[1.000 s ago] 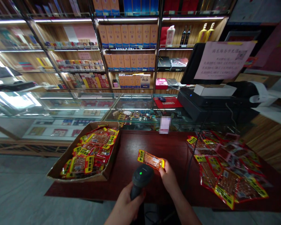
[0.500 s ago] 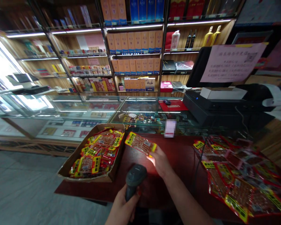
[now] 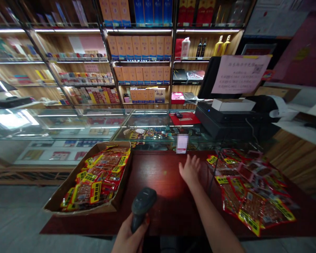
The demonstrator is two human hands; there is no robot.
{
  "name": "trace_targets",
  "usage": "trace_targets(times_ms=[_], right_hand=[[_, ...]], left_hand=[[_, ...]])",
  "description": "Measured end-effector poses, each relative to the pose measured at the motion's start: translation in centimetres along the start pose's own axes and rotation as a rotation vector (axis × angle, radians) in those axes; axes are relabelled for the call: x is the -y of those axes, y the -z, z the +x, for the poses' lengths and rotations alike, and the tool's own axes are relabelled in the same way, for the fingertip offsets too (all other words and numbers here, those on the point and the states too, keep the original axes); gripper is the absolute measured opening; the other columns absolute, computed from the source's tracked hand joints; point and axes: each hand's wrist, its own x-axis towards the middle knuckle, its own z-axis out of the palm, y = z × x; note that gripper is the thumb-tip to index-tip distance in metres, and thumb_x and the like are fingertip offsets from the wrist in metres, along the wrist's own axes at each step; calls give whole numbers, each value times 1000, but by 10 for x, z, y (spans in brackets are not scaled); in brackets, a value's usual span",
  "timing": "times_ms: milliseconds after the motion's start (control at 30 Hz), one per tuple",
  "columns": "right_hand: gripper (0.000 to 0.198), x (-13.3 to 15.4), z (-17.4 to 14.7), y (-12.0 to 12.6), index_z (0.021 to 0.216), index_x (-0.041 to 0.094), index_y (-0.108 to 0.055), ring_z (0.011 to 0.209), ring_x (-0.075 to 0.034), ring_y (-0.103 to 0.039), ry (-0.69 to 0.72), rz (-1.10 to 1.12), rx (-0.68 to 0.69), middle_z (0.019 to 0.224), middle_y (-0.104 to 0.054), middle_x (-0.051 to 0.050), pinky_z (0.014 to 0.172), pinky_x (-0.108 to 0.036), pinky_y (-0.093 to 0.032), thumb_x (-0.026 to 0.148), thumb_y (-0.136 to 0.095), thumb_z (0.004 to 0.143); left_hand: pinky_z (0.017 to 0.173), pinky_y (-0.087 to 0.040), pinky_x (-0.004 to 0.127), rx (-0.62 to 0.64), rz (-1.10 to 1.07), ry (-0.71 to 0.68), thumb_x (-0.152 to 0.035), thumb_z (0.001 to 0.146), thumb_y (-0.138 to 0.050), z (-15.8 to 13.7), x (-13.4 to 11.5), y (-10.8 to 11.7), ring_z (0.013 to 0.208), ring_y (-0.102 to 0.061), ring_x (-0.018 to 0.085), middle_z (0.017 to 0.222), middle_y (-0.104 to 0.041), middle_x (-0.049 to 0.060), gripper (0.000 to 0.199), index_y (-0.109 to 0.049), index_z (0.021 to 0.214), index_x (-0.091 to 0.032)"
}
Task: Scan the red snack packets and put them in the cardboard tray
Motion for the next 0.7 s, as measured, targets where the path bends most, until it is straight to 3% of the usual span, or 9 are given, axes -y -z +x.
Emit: trace_targets(times_ms=[100,200,300,400,533,600,700], right_hand=[[78,-60,28,26,150,-5,-32,149,-49,-12,-199,-346,-63,158,-20,-38,115,-64,-15,41,-54,91],[78,-83,38,40,145,-11,-39,144,-52,-26,-296,-463,42,153,-28,-42,111,-64,-23,47,-49,93],[78,-68,18,35,141,-9,-46,139,-51,-35,-169,-494,82,149,-37,-39,107,-64,-28,53,-45,94],[77,-34,-26,19,140,-5,-50,137,-49,-37,68,-473,102,148,-43,-36,108,-68,-24,57,-43,94],[76,5,-82,1,143,0,-49,141,-44,-38,234,-339,216,152,-40,-32,112,-64,-23,56,-51,91],[69,11,-94,1,145,8,-49,141,-39,-40,282,-256,251,154,-42,-26,110,-59,-29,51,-52,91],[51,4,-84,13,142,21,-53,135,-30,-48,295,-176,221,149,-52,-13,107,-49,-37,36,-48,93]], left_hand=[[36,-27,17,-7,-22,-16,-75,70,-67,2,-3,-6,34,-35,7,40,-42,-11,61,-62,87,-17],[36,-26,17,15,-42,-31,-70,71,-71,2,-7,-13,33,-34,6,42,-43,-11,56,-62,85,-17],[35,-26,17,52,-62,-19,-70,69,-72,4,-4,-20,33,-35,7,42,-44,-10,55,-62,83,-18],[32,-21,18,46,-59,-12,-78,64,-69,9,2,-27,31,-30,7,37,-39,-12,62,-60,81,-19],[32,-19,18,29,-7,-1,-87,60,-62,11,4,-31,30,-29,6,36,-37,-13,74,-60,87,-18],[34,-21,18,-1,5,-11,-84,65,-63,7,0,-30,32,-30,6,38,-38,-13,72,-59,90,-17],[37,-23,17,-24,7,-24,-78,71,-64,1,-7,-25,34,-30,6,39,-39,-13,64,-60,90,-17]])
